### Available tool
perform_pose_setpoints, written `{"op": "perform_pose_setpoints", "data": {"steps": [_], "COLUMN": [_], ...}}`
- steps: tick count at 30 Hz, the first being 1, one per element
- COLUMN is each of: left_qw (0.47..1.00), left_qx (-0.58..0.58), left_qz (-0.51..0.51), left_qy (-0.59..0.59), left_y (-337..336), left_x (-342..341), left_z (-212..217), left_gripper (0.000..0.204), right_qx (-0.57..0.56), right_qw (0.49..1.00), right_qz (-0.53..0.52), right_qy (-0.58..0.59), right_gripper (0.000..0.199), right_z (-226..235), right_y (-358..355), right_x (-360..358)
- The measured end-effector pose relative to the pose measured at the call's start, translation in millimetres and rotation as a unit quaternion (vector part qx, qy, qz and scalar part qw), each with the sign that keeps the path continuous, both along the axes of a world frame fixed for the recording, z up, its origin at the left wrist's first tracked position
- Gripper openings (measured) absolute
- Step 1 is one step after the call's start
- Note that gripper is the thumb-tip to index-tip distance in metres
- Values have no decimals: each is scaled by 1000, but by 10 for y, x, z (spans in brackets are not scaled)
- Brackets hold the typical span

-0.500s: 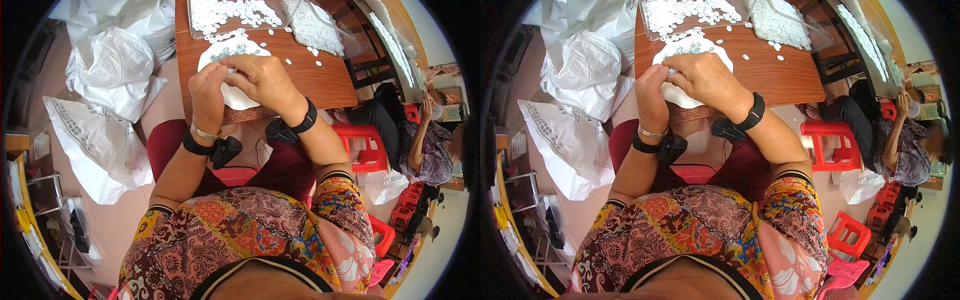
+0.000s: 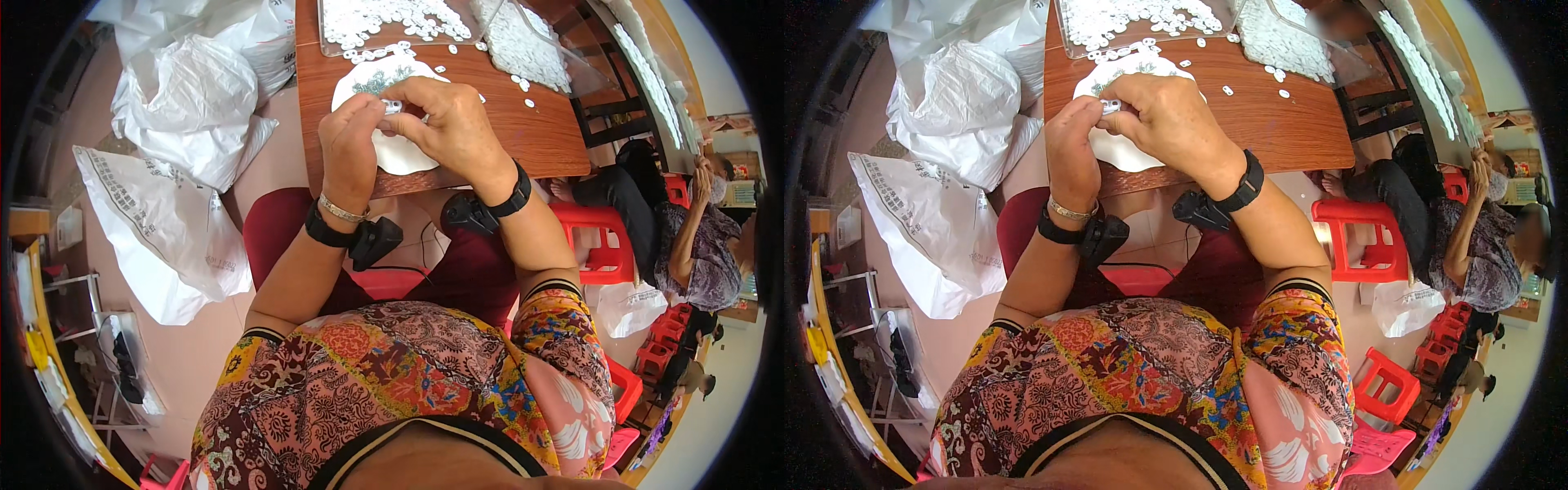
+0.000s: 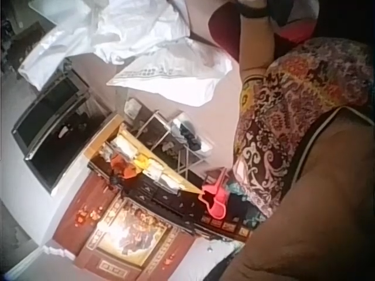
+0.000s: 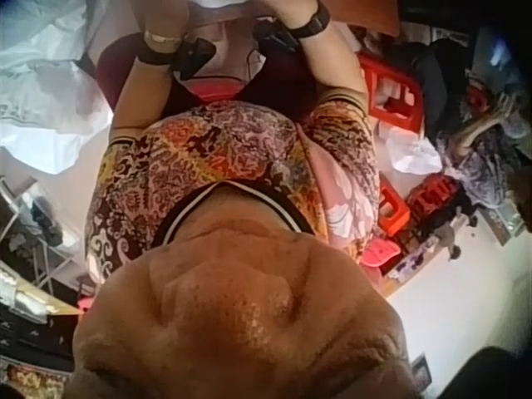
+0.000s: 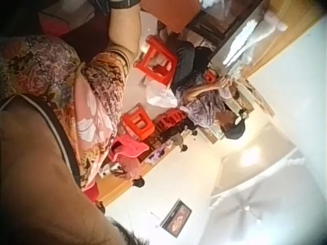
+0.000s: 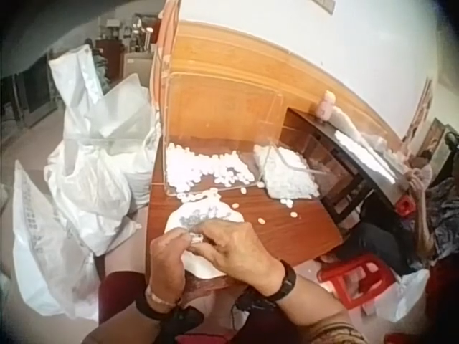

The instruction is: Manual assembly of small blue pins into white circular plastic components on a workbench.

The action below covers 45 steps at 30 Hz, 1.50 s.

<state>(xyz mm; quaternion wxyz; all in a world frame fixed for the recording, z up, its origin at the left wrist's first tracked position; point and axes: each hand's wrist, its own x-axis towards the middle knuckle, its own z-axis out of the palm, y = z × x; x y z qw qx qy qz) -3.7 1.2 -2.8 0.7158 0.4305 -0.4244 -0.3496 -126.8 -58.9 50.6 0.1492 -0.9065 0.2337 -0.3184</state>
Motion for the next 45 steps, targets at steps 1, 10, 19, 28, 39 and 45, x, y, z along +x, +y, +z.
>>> {"op": "perform_pose_setpoints", "data": {"steps": [1,10,19,28,39,45], "left_qw": [1000,997,1000,999,998,999], "left_qx": [2,-31,10,22,10,-3], "left_qz": [6,30,-2,-33,0,-4], "left_qy": [-9,-61,16,12,58,51], "left_y": [5,21,14,22,-50,-103], "left_x": [-4,12,9,28,202,227], "left_z": [8,-4,44,67,89,68], "left_gripper": [24,26,23,22,22,23], "right_qx": [-4,-11,32,-32,-1,17], "right_qw": [1000,1000,999,999,973,959], "right_qz": [-2,7,20,-14,-216,-195], "right_qy": [4,9,-6,-6,-78,205], "right_gripper": [19,13,20,23,17,22], "right_z": [-6,-87,86,315,1241,324], "right_y": [2,-13,-16,-234,-1349,-1303], "right_x": [1,21,-30,-270,-897,-1090]}}
